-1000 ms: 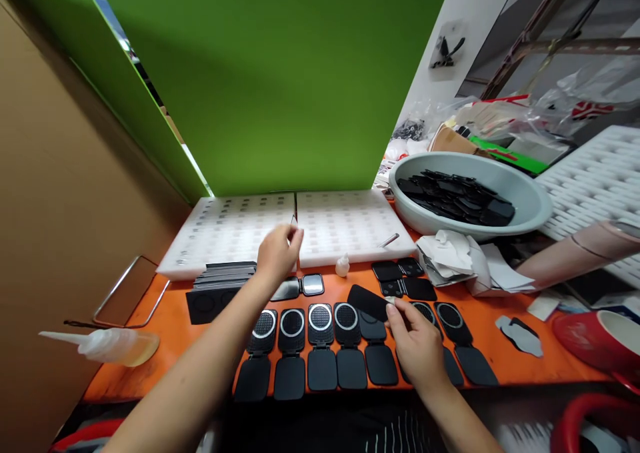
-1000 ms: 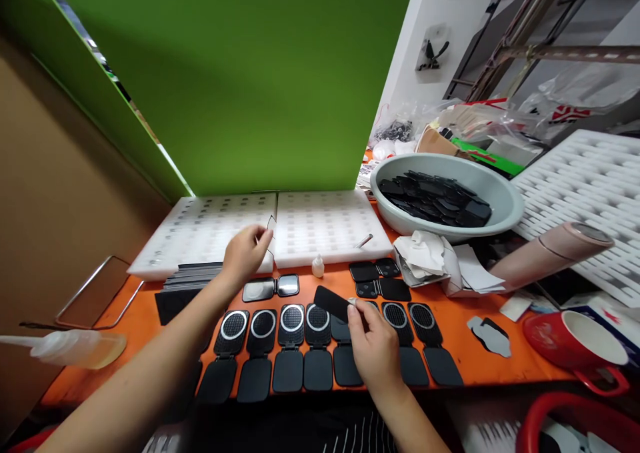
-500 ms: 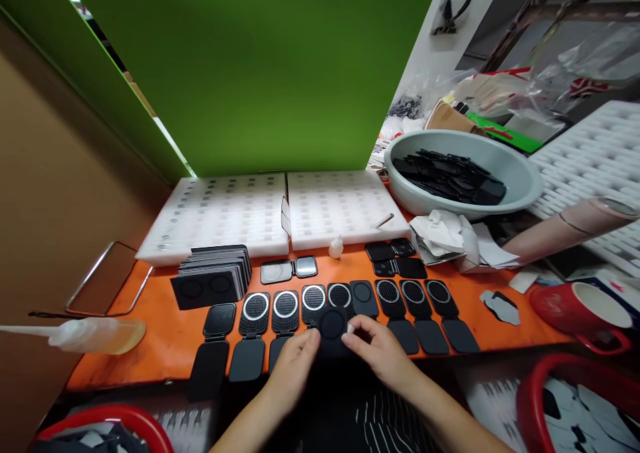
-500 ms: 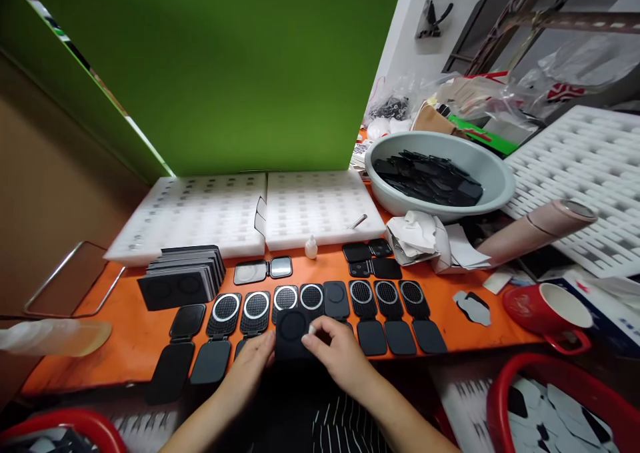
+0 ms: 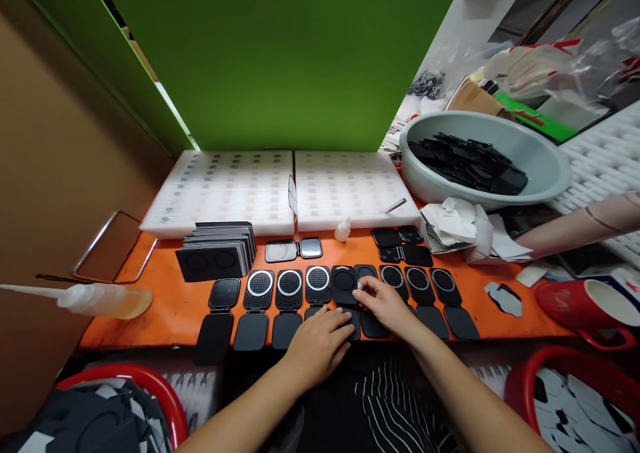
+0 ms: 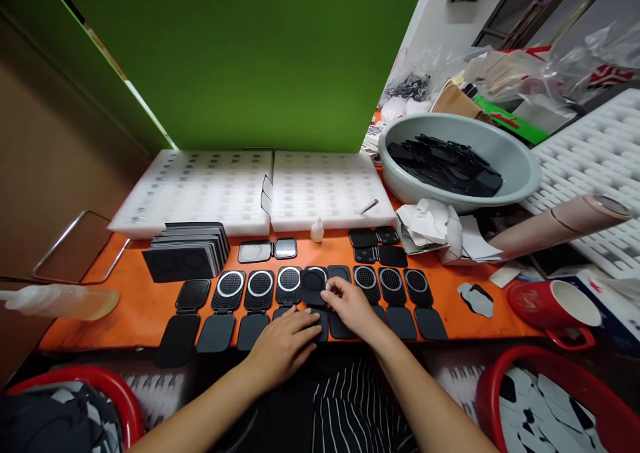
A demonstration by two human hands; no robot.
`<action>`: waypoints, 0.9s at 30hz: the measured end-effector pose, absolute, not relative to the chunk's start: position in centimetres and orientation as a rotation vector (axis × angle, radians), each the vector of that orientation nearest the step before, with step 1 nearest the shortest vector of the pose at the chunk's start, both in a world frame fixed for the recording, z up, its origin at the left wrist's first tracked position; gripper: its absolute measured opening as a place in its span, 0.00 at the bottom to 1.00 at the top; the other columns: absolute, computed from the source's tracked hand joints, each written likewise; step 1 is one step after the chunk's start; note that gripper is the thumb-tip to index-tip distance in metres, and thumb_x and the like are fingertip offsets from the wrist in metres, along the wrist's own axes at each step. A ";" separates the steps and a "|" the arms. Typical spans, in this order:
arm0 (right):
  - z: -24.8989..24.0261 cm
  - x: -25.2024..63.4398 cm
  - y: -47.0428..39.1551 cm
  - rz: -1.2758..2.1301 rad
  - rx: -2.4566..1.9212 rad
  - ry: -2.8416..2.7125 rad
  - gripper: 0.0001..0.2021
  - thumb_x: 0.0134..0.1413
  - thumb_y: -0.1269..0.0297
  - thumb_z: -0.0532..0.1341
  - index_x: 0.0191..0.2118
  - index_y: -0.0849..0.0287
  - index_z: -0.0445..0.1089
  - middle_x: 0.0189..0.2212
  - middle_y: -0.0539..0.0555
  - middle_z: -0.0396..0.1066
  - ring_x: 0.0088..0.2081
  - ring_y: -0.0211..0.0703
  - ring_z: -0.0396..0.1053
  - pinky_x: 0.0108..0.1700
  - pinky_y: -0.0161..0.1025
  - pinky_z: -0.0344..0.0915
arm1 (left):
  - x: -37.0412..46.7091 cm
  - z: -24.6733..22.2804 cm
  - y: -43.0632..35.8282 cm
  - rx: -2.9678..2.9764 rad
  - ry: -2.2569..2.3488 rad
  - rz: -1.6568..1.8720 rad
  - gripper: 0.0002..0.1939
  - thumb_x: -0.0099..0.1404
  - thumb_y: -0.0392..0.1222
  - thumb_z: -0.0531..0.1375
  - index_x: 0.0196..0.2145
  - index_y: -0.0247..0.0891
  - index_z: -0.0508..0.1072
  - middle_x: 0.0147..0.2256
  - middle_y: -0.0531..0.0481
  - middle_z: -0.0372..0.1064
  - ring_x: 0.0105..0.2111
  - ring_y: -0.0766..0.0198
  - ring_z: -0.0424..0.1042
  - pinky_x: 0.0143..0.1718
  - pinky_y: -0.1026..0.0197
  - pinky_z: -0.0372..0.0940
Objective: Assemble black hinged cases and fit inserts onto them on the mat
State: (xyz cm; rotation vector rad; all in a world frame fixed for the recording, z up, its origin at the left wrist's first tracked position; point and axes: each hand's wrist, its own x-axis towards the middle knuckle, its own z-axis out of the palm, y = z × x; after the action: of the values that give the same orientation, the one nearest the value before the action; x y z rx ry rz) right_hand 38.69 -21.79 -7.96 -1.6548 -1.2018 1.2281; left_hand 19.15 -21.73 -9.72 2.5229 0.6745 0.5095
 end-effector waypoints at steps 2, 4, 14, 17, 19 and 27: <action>-8.4 38.8 -21.7 1.214 -1.684 -1.214 0.11 0.47 0.54 0.60 0.28 0.57 0.63 0.19 0.45 0.63 0.22 0.37 0.63 0.27 0.34 0.62 | 19.1 -10.1 -21.7 2.515 0.679 0.517 0.14 0.63 0.38 0.57 0.48 0.41 0.70 0.49 0.47 0.70 0.51 0.57 0.67 0.54 0.48 0.61; -8.5 38.9 -21.7 1.209 -1.698 -1.217 0.11 0.48 0.55 0.59 0.29 0.57 0.63 0.20 0.44 0.62 0.22 0.36 0.62 0.26 0.34 0.62 | 19.1 -10.1 -21.6 2.509 0.678 0.528 0.14 0.63 0.38 0.56 0.47 0.41 0.71 0.49 0.47 0.70 0.51 0.58 0.67 0.54 0.49 0.61; -8.9 39.0 -21.7 1.197 -1.747 -1.193 0.11 0.48 0.55 0.59 0.29 0.57 0.63 0.20 0.45 0.62 0.22 0.37 0.63 0.26 0.34 0.64 | 19.1 -10.2 -21.5 2.486 0.678 0.539 0.13 0.64 0.38 0.56 0.46 0.42 0.71 0.49 0.47 0.70 0.51 0.58 0.67 0.54 0.49 0.61; -8.9 39.0 -21.7 1.223 -1.738 -1.174 0.11 0.47 0.54 0.59 0.29 0.57 0.63 0.21 0.45 0.61 0.23 0.36 0.63 0.26 0.35 0.64 | 19.1 -10.2 -21.5 2.483 0.675 0.530 0.13 0.64 0.38 0.56 0.46 0.42 0.71 0.49 0.47 0.70 0.51 0.58 0.67 0.54 0.49 0.61; -8.8 39.0 -21.7 1.239 -1.727 -1.168 0.11 0.47 0.55 0.59 0.30 0.57 0.64 0.22 0.45 0.61 0.23 0.36 0.63 0.26 0.34 0.65 | 19.1 -10.2 -21.5 2.481 0.679 0.522 0.13 0.63 0.38 0.56 0.46 0.42 0.71 0.49 0.48 0.70 0.51 0.58 0.67 0.54 0.49 0.61; -9.0 39.1 -21.5 1.256 -1.745 -1.209 0.09 0.50 0.57 0.58 0.30 0.57 0.62 0.22 0.45 0.60 0.23 0.35 0.62 0.26 0.33 0.62 | 19.2 -10.2 -21.5 2.464 0.687 0.527 0.12 0.63 0.38 0.57 0.45 0.42 0.72 0.49 0.49 0.70 0.50 0.57 0.68 0.53 0.48 0.62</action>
State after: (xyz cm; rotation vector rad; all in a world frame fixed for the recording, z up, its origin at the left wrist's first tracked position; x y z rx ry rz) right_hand 39.09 -21.53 -8.96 -1.7450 -1.2085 1.2557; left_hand 19.22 -21.47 -10.23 2.4643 0.6868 0.5267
